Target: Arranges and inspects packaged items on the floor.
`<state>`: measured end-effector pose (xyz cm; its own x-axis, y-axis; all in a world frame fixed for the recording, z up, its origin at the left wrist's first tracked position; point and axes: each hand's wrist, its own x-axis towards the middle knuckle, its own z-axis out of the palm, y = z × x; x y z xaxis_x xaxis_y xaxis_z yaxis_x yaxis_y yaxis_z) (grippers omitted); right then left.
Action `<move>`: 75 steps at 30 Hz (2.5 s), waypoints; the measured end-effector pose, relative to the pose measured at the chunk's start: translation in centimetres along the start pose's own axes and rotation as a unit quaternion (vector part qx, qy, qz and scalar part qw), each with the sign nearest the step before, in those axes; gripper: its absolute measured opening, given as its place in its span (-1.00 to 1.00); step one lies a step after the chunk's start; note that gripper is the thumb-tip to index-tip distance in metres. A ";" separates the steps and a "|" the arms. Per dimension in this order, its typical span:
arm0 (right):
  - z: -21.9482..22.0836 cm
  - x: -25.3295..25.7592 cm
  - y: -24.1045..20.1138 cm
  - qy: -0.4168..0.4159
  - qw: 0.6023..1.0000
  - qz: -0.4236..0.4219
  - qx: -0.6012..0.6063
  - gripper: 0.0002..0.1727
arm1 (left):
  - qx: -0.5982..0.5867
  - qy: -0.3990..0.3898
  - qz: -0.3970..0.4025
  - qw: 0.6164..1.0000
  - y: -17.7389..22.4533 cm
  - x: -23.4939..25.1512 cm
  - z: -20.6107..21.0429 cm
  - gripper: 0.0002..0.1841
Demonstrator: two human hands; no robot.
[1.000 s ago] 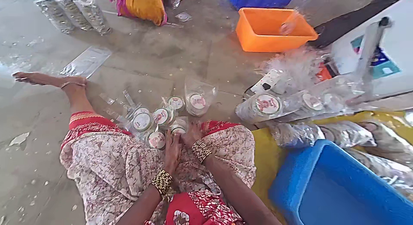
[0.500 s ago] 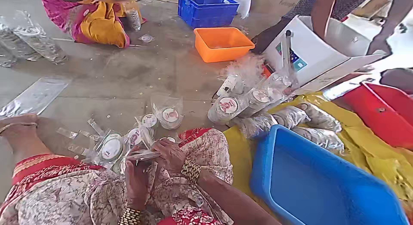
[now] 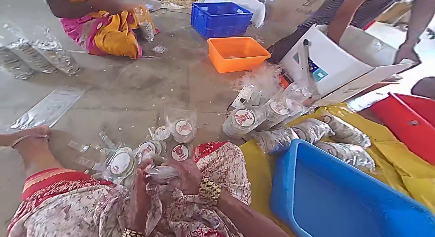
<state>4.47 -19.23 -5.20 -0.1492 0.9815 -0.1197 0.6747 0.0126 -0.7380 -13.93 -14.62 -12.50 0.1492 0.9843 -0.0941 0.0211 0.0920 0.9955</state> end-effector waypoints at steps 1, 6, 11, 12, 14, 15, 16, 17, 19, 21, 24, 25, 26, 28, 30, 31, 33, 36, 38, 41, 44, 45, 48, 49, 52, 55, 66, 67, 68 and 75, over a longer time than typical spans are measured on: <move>-0.8 -0.6 -1.0 0.032 0.999 -0.030 0.023 -0.41 | -0.003 -0.016 0.025 1.000 1.0 0.2 -0.5 -0.28; -3.9 -2.5 -5.1 0.157 0.934 -0.098 0.307 -0.38 | -0.139 -0.036 0.006 0.990 6.7 -1.7 -0.5 -0.39; -4.8 -3.5 -5.4 0.184 0.856 -0.078 0.476 -0.41 | -0.197 -0.065 -0.087 0.974 8.7 -4.6 -0.1 -0.26; -4.7 -3.7 -5.3 0.189 0.846 -0.066 0.494 -0.42 | -0.216 -0.082 -0.073 0.970 8.4 -4.9 -0.3 -0.27; -4.5 -4.2 -5.1 0.199 0.815 -0.029 0.543 -0.46 | -0.244 -0.160 -0.038 0.956 7.8 -5.4 -1.2 -0.46; -4.4 -4.4 -4.9 0.198 0.799 0.000 0.568 -0.49 | -0.248 -0.211 -0.019 0.945 7.6 -5.6 -1.7 -0.57; -4.4 -4.7 -4.8 0.194 0.778 0.033 0.596 -0.55 | -0.237 -0.239 -0.003 0.942 7.7 -5.9 -1.9 -0.64; -4.4 -4.9 -4.7 0.185 0.759 0.063 0.621 -0.63 | -0.222 -0.243 0.011 0.944 7.7 -6.1 -1.9 -0.67; -4.3 -5.6 -4.5 0.168 0.737 0.095 0.647 -0.70 | -0.156 -0.183 0.054 0.969 7.6 -6.6 -1.5 -0.74; -4.0 -6.0 -4.6 0.181 0.745 0.102 0.634 -0.67 | -0.088 -0.095 0.091 0.987 7.5 -6.8 -1.0 -0.79; -2.8 -6.1 -5.0 0.225 0.777 0.079 0.583 -0.57 | -0.078 -0.072 0.048 0.993 8.3 -7.0 -0.1 -0.72; -2.4 -6.2 -5.1 0.229 0.802 0.064 0.548 -0.54 | -0.107 -0.090 0.024 0.990 8.5 -7.3 0.1 -0.64; -2.1 -6.3 -5.1 0.228 0.831 0.044 0.505 -0.49 | -0.141 -0.093 -0.007 0.986 8.6 -7.7 0.3 -0.57; -1.8 -6.6 -4.8 0.220 0.884 0.026 0.412 -0.31 | -0.198 -0.054 -0.065 0.977 8.4 -8.1 0.9 -0.51; -1.5 -6.9 -4.2 0.179 0.919 0.043 0.349 0.00 | -0.242 -0.022 -0.092 0.966 8.1 -8.3 1.2 -0.58; -1.4 -7.1 -4.1 0.149 0.927 0.056 0.339 0.09 | -0.255 -0.013 -0.101 0.962 8.2 -8.3 1.4 -0.59; -0.9 -7.5 -4.1 0.107 0.923 0.066 0.364 -0.03 | -0.282 -0.030 -0.122 0.951 8.6 -8.3 1.4 -0.40; 0.3 -7.8 -4.2 0.117 0.902 0.064 0.411 -0.21 | -0.289 -0.042 -0.138 0.946 8.8 -8.2 1.5 -0.21; 1.0 -7.9 -3.9 0.155 0.903 0.069 0.394 -0.24 | -0.260 -0.028 -0.154 0.953 8.3 -8.8 1.6 -0.11; 1.9 -8.2 -2.8 0.214 0.914 0.000 0.344 -0.23 | -0.279 -0.008 -0.103 0.955 7.6 -9.5 2.4 0.06; 2.4 -8.5 -0.9 0.198 0.943 -0.073 0.257 -0.30 | -0.275 -0.016 0.000 0.961 5.6 -9.2 2.5 -0.01; 2.3 -8.3 0.0 0.177 0.963 -0.082 0.186 -0.31 | -0.249 -0.038 0.022 0.968 4.4 -8.9 2.2 0.03; 3.3 -8.7 2.3 0.115 0.992 -0.049 0.014 -0.31 | -0.128 -0.118 -0.003 0.985 0.6 -8.7 0.9 0.07; 3.9 -8.7 2.9 0.114 0.992 -0.045 -0.015 -0.32 | -0.108 -0.135 -0.018 0.985 -0.3 -8.9 0.7 0.06; 4.6 -8.6 4.0 0.145 0.988 -0.045 -0.004 -0.46 | -0.112 -0.204 -0.017 0.972 -0.6 -8.9 -0.3 0.06; 3.2 -7.9 3.4 0.110 0.979 0.028 0.169 -0.45 | -0.122 -0.273 -0.040 0.953 -0.2 -8.0 -1.8 -0.13; 0.9 -6.4 -3.9 -0.177 0.960 -0.037 -0.214 0.30 | -0.118 -0.135 -0.266 0.947 4.6 -10.1 1.3 -0.15; 0.7 -5.9 -4.4 -0.213 0.952 -0.013 -0.220 0.31 | -0.132 -0.128 -0.268 0.946 5.0 -10.1 1.5 -0.12; 0.5 -5.6 -4.4 -0.229 0.948 -0.003 -0.221 0.31 | -0.143 -0.122 -0.262 0.947 5.2 -9.9 1.6 -0.12; -1.6 -3.8 -3.2 -0.270 0.950 -0.055 -0.150 0.28 | -0.164 -0.123 -0.257 0.944 6.1 -8.4 1.6 -0.33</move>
<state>4.05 -22.69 -1.26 -0.5245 0.7310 -0.4364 0.7971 0.2416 -0.5534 -13.49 -22.58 -5.64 0.4288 0.7355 -0.5246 -0.1488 0.6303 0.7620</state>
